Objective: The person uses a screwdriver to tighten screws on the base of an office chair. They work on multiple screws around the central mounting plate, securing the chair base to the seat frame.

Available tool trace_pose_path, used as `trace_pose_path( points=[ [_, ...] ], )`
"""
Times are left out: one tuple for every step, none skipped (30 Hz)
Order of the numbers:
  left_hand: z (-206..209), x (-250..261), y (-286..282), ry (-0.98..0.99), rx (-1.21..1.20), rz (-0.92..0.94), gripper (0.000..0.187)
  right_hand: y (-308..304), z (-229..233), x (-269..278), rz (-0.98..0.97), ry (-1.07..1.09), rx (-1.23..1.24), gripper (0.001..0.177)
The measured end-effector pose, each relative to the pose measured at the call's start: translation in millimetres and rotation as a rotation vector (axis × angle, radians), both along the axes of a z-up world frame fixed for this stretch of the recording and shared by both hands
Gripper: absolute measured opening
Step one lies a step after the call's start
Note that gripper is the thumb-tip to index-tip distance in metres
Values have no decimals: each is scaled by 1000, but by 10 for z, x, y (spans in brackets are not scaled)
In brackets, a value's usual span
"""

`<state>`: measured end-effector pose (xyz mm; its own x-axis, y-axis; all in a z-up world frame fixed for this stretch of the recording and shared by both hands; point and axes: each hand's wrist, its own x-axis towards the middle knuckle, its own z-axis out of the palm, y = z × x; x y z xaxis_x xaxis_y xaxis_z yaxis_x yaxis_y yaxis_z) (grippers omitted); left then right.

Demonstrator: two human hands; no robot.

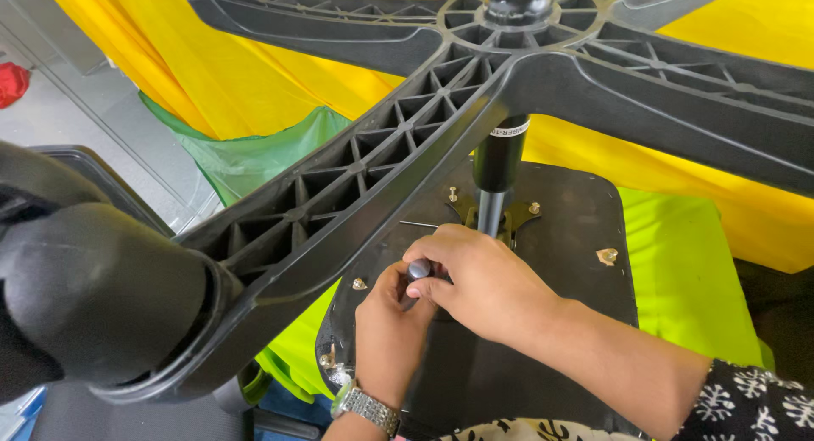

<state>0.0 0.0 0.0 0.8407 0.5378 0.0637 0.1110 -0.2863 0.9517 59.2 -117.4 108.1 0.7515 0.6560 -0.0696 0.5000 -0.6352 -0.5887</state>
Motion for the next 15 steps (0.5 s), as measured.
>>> trace_pose_path(
  points=[
    [20, 25, 10, -7, 9, -31, 37, -56, -59, 29, 79, -114, 141, 33],
    [38, 42, 18, -15, 19, -63, 37, -97, -116, 51, 158, -228, 281, 36],
    [49, 42, 20, -24, 24, -88, 37, -111, -169, 64, 246, -343, 417, 39],
    [60, 38, 21, 35, 51, -72, 36, -108, -215, 71, 258, -331, 391, 33],
    [74, 37, 17, 94, 78, -60, 35, -109, -245, 80, 267, -319, 365, 27],
    [87, 39, -1, 153, 106, -47, 34, -119, -260, 95, 276, -308, 338, 21],
    [98, 52, -42, 61, 49, -50, 39, -139, -269, 121, 248, -288, 330, 22],
    [106, 62, -95, -30, -9, -53, 45, -155, -268, 149, 220, -267, 322, 23],
    [115, 61, -126, -122, -68, -52, 51, -154, -256, 163, 196, -247, 312, 24],
    [124, 61, -132, -84, -53, -46, 47, -150, -242, 161, 148, -203, 251, 26],
    [127, 61, -133, -47, -41, -36, 43, -146, -228, 150, 105, -160, 188, 27],
    [125, 64, -133, -11, -29, -26, 40, -143, -216, 144, 61, -117, 124, 29],
    [123, 77, -134, 21, -4, -28, 40, -153, -209, 153, 71, -133, 136, 30],
    [121, 96, -133, 53, 21, -30, 39, -173, -207, 168, 81, -148, 148, 30],
    [118, 114, -132, 84, 48, -34, 39, -198, -210, 181, 88, -164, 161, 30]
  ],
)
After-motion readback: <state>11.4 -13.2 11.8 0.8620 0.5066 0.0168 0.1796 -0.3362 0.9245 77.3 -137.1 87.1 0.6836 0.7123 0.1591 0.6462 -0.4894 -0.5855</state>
